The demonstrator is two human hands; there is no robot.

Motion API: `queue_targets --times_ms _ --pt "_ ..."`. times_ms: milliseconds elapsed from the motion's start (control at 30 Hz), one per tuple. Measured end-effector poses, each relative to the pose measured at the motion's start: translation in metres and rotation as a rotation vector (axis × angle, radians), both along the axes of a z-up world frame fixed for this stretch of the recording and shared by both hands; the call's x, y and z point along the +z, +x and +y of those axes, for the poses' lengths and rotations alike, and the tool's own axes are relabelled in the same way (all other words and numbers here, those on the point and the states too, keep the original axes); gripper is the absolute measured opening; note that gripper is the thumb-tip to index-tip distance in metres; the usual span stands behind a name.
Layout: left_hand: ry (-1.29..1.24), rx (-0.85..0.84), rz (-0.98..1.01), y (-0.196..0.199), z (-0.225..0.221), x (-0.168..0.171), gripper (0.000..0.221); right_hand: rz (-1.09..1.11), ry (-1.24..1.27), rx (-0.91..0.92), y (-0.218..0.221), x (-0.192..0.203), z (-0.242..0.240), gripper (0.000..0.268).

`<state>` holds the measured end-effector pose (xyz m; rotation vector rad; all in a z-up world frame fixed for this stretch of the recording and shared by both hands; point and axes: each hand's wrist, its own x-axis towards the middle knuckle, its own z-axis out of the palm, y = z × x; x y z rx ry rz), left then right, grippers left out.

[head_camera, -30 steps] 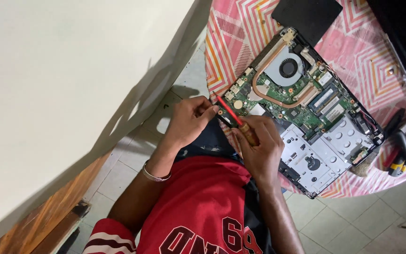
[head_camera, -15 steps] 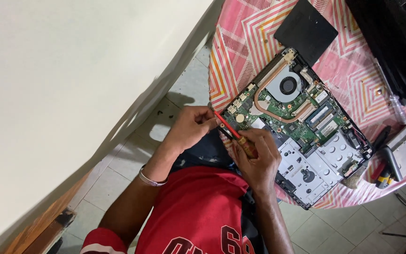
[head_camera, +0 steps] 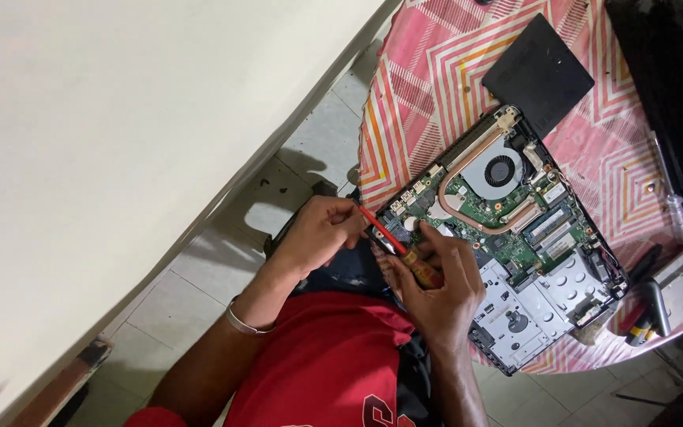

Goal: Disassembling a laptop by detaching components from the motherboard using a screwdriver.

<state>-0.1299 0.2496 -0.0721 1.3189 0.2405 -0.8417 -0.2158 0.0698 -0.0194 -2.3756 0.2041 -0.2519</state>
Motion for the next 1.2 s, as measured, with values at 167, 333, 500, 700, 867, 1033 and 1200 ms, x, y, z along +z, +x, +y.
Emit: queue_targets --times_ms 167,333,500,700,867,1033,1200 --pt "-0.020 -0.045 0.082 0.002 -0.002 -0.002 0.021 0.023 -0.026 -0.022 -0.005 -0.010 -0.006 0.055" --pt "-0.015 -0.052 0.137 0.004 -0.003 -0.002 0.026 0.048 0.064 -0.026 -0.006 -0.018 -0.012 0.054" --pt "0.242 -0.155 -0.095 0.002 -0.007 0.010 0.028 0.135 0.102 -0.044 -0.001 -0.007 -0.010 0.056" --pt "0.288 -0.183 -0.205 0.006 -0.008 0.026 0.019 0.117 0.085 -0.060 0.007 -0.004 -0.007 0.041" --pt "0.230 -0.129 -0.213 -0.004 -0.008 0.008 0.024 0.064 0.119 -0.093 -0.006 -0.018 -0.011 0.039" --pt "0.264 -0.069 -0.196 -0.007 -0.015 -0.002 0.020 0.053 0.100 -0.076 -0.004 -0.021 -0.015 0.039" --pt "0.341 -0.057 -0.279 -0.011 -0.017 0.009 0.023 0.079 0.147 0.003 0.006 0.010 -0.015 0.031"
